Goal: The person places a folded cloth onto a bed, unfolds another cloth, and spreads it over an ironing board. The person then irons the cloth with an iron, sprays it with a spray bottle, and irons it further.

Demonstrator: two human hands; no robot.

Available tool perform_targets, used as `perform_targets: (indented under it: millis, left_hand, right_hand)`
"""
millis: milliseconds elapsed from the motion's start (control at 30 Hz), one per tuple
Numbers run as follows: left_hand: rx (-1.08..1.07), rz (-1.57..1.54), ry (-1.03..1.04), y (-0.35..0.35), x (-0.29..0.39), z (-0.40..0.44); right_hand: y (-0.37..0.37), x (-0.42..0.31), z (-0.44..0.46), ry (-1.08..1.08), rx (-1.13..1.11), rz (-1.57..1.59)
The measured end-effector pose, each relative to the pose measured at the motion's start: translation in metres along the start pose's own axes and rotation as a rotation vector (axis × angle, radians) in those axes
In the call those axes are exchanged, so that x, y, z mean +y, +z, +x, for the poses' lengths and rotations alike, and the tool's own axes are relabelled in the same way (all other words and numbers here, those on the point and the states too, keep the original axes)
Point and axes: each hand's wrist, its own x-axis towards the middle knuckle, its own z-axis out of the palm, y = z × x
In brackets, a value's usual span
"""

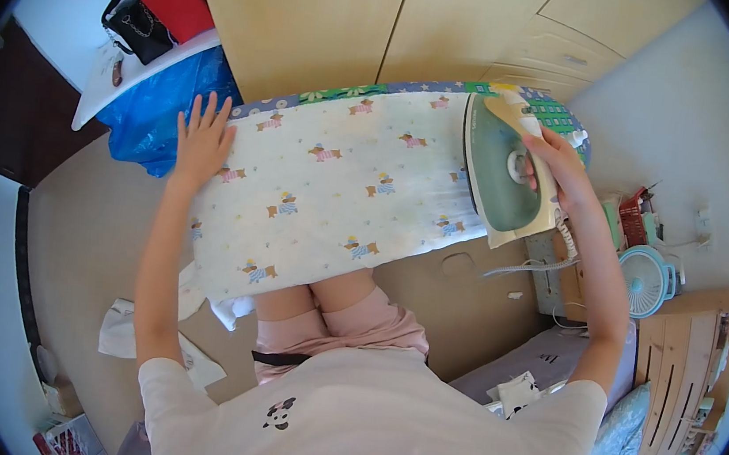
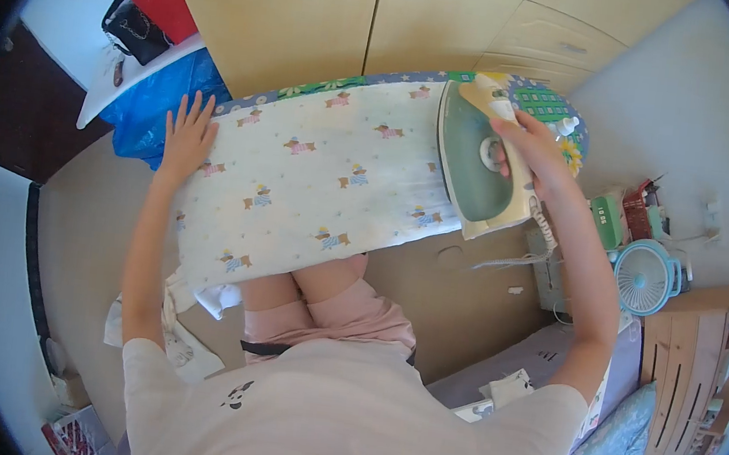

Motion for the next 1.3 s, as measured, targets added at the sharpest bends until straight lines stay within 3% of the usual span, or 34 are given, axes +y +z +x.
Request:
perform_targets:
  millis: [167,300,367,633,700,767,833,867,933,967,1000,1067,1133,1200,1300]
  left_hand:
    - [0.004,-0.259,0.013,-0.011,0.044,0.022]
    - [-0.013,-0.368,0.062,-0.017,0.089,0.018]
    - [-0.010,-0.348,0.069,-0.019,0.092,0.010]
    - [0.026,-0.611,0.041,-0.046,0.080,-0.038]
    - [-0.047,-0.918,0.072,-0.070,0.078,-0.063]
    - [-0.281,-1.110,0.099,-0.133,0.086,-0.095]
    - [-0.088,-1.251,0.418,-0.158,0.088,-0.142]
    - [-0.221,-1.555,0.622,-0.154,0.081,-0.176]
    - [-0.132,-1.849,1.204,-0.160,0.078,-0.187]
    - [0.118,-1.794,1.570,-0.171,0.083,-0.179]
    - [-0.367,-1.580,1.742,-0.176,0.070,-0.214]
    - [-0.842,-1.285,1.851,-0.182,0.067,-0.242]
    - [-0.599,-1.652,1.651,-0.177,0.066,-0.233]
    - [-0.332,-1.849,1.436,-0.177,0.072,-0.218]
    - [-0.132,-1.926,1.177,-0.185,0.080,-0.207]
  right_hand:
    - [0.044,-0.009,0.025,0.075,-0.175,0.248]
    - [0.092,-0.012,0.046,0.085,-0.192,0.198]
    - [0.113,-0.018,0.052,0.122,-0.306,0.200]
    - [0.176,-0.011,0.068,0.144,-0.368,0.132]
    - [0.182,-0.009,0.071,0.147,-0.370,0.111]
    - [0.184,-0.012,0.063,0.119,-0.336,0.058]
    - [0.183,-0.009,0.063,0.094,-0.299,0.010]
    - [0.180,-0.005,0.068,0.034,-0.300,-0.116]
    - [0.167,-0.004,0.067,-0.027,-0.298,-0.234]
    - [0.156,-0.005,0.056,-0.112,-0.229,-0.156]
    - [0.145,-0.004,0.046,-0.202,-0.159,-0.075]
    - [0.119,0.016,0.024,-0.515,0.115,0.129]
    - [0.091,0.051,0.001,-0.623,0.550,0.321]
    - [0.061,0.101,-0.015,-0.597,0.873,0.521]
    - [0.027,0.205,-0.037,-0.330,1.059,0.606]
